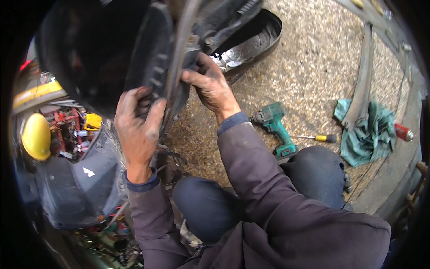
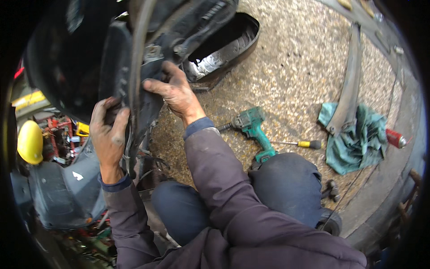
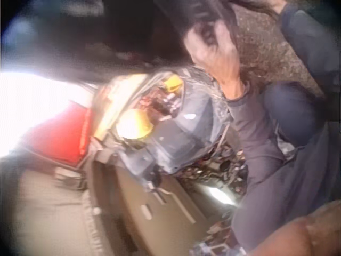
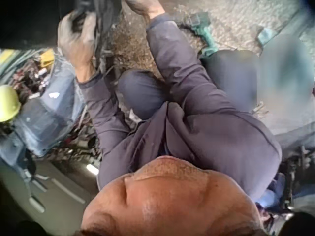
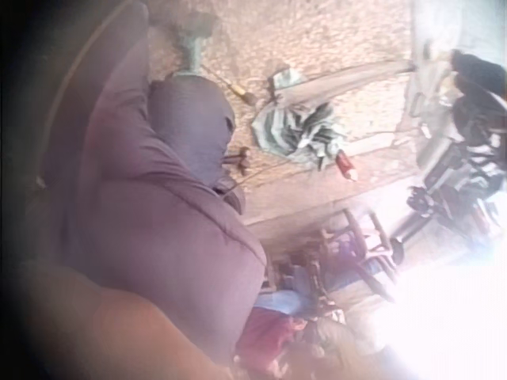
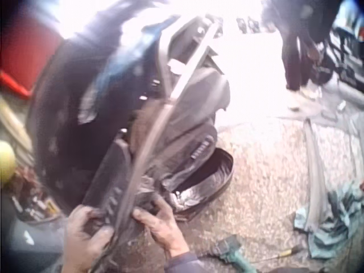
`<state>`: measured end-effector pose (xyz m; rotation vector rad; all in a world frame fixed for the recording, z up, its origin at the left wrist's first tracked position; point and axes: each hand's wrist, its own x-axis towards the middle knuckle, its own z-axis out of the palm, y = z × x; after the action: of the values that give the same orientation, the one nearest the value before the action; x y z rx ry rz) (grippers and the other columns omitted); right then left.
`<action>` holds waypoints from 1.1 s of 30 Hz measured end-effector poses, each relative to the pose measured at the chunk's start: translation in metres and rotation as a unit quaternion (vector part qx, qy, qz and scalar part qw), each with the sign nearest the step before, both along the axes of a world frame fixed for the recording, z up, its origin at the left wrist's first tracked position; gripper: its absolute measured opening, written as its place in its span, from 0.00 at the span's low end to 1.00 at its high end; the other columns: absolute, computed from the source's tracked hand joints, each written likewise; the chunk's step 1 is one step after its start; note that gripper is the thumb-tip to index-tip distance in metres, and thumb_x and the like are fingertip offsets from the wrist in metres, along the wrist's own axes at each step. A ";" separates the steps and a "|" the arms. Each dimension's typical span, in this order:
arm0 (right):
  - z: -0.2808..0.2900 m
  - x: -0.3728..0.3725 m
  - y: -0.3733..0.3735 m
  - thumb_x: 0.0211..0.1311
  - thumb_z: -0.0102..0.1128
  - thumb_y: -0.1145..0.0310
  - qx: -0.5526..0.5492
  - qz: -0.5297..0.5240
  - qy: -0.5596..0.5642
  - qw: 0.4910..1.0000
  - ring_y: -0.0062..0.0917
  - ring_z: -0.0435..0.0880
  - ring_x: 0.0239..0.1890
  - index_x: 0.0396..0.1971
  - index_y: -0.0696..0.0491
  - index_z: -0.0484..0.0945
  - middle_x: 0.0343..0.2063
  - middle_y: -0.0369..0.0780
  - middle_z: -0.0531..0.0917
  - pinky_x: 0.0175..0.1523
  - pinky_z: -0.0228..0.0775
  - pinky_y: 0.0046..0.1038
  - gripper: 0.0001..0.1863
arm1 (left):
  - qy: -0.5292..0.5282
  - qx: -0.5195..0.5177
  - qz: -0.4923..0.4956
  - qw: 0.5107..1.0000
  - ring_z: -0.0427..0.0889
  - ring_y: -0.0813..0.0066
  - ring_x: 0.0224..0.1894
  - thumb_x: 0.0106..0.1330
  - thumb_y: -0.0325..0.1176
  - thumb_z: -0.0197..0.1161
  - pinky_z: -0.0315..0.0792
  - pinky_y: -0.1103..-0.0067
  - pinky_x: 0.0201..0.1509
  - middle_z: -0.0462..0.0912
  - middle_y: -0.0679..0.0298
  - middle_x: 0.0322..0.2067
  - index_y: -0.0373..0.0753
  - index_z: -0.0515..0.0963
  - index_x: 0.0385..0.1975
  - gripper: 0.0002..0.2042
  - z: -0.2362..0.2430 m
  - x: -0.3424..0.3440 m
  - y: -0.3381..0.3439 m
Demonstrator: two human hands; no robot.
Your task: The person removes a metal cover from a motorcycle, uses a cordless impact driver to remove bolts, and then wipes the area with a cloth. The person then reattaches the cover and secures it with bolts.
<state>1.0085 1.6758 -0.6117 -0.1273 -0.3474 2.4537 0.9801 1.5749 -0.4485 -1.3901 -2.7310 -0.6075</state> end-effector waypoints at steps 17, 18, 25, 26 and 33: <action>-0.008 -0.019 0.034 0.26 0.83 0.63 0.082 0.048 -0.007 0.995 0.32 0.79 0.44 0.48 0.71 0.73 0.38 0.49 0.81 0.50 0.71 0.26 0.45 | 0.308 -0.045 -0.015 0.950 0.74 0.63 0.37 0.49 0.29 0.70 0.70 0.73 0.37 0.70 0.56 0.38 0.32 0.73 0.41 0.19 -0.049 0.014 0.017; -0.008 -0.019 0.035 0.26 0.83 0.63 0.092 0.040 -0.025 0.995 0.31 0.79 0.43 0.47 0.71 0.74 0.37 0.47 0.81 0.49 0.71 0.26 0.44 | 0.324 -0.050 -0.024 0.944 0.74 0.63 0.37 0.49 0.29 0.70 0.70 0.72 0.37 0.70 0.56 0.38 0.32 0.73 0.41 0.19 -0.049 0.012 0.018; 0.009 -0.008 0.040 0.41 0.74 0.74 0.102 0.039 -0.005 0.994 0.21 0.81 0.37 0.45 0.62 0.74 0.36 0.39 0.83 0.46 0.74 0.24 0.27 | 0.313 -0.009 -0.014 0.950 0.76 0.54 0.37 0.41 0.28 0.67 0.74 0.67 0.37 0.71 0.50 0.35 0.30 0.75 0.37 0.20 -0.045 0.010 0.019; 0.011 -0.005 0.037 0.42 0.75 0.72 0.079 0.035 0.029 0.996 0.20 0.81 0.39 0.46 0.61 0.74 0.36 0.38 0.83 0.47 0.73 0.23 0.28 | 0.319 0.009 -0.013 0.948 0.76 0.55 0.36 0.41 0.29 0.66 0.74 0.68 0.36 0.71 0.51 0.35 0.30 0.75 0.37 0.19 -0.045 0.009 0.020; 0.006 -0.009 0.021 0.40 0.80 0.66 0.033 0.021 0.015 0.999 0.22 0.80 0.40 0.47 0.60 0.74 0.38 0.37 0.82 0.49 0.73 0.25 0.32 | 0.327 0.042 -0.009 0.944 0.76 0.59 0.32 0.42 0.27 0.65 0.75 0.71 0.30 0.71 0.55 0.33 0.34 0.76 0.35 0.16 -0.043 0.005 0.015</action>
<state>0.9991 1.6965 -0.6057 -0.0543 -0.4221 2.4790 0.9856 1.5902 -0.4919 -1.2953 -2.1384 -0.1974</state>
